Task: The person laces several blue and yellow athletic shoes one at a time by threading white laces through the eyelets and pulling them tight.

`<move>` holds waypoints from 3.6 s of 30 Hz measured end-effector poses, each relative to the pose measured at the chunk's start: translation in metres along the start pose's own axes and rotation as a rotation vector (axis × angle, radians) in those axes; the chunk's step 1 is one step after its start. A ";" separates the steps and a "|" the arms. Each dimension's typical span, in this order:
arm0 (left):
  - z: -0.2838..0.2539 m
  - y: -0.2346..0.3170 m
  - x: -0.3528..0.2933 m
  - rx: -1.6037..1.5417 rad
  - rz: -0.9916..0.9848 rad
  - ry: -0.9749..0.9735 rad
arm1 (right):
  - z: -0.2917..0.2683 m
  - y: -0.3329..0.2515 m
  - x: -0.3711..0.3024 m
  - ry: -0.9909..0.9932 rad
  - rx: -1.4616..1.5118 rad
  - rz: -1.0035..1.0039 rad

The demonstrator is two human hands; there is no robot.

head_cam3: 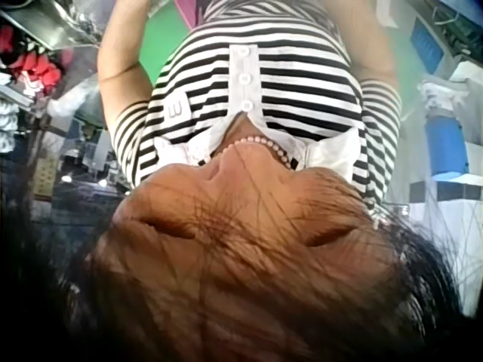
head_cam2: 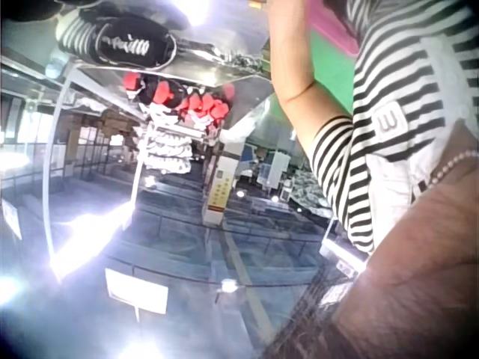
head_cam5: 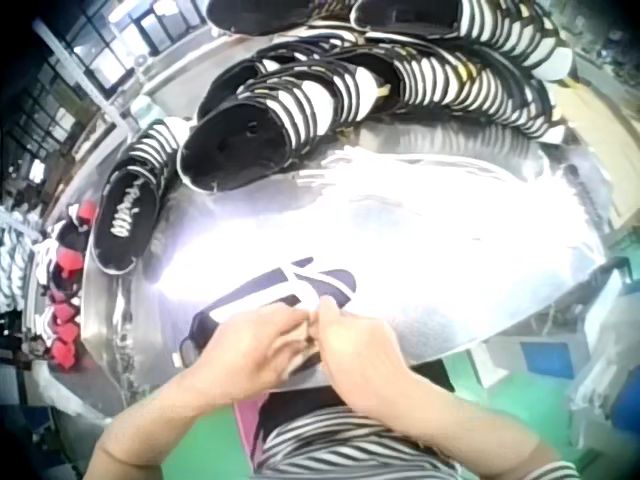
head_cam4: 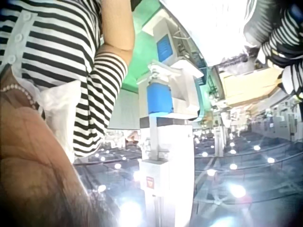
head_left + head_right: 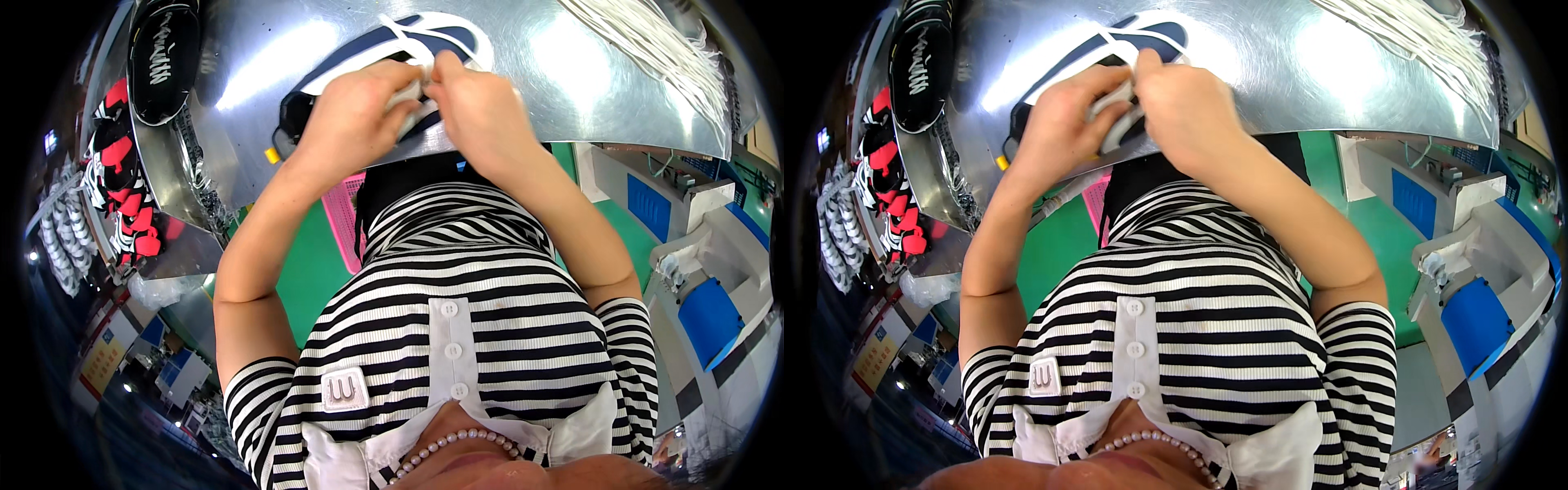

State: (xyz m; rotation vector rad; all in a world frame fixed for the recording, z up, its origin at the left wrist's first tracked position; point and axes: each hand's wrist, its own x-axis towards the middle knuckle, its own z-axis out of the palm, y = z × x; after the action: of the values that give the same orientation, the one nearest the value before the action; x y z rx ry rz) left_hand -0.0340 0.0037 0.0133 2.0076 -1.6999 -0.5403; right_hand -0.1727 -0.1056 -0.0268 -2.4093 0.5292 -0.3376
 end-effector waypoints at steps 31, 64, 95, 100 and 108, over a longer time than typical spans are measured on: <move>-0.007 -0.049 -0.001 -1.031 -0.731 -0.375 | -0.004 0.020 0.024 0.185 0.865 0.371; -0.089 -0.060 -0.081 -0.034 -0.225 0.613 | -0.013 0.047 0.013 0.315 0.542 0.401; 0.013 -0.012 0.018 -0.847 -0.626 0.304 | -0.001 0.010 0.033 0.181 0.594 0.301; 0.016 0.000 0.012 -0.857 -0.525 0.406 | -0.009 0.009 0.026 0.173 0.486 0.147; 0.018 0.001 0.006 -0.744 -0.507 0.456 | -0.033 0.006 0.007 0.080 0.407 0.050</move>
State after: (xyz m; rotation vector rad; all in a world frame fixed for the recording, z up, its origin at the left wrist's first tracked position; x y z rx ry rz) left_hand -0.0437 -0.0037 -0.0008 1.7787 -0.5780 -0.6814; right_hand -0.1798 -0.1307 -0.0046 -1.9939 0.5004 -0.4722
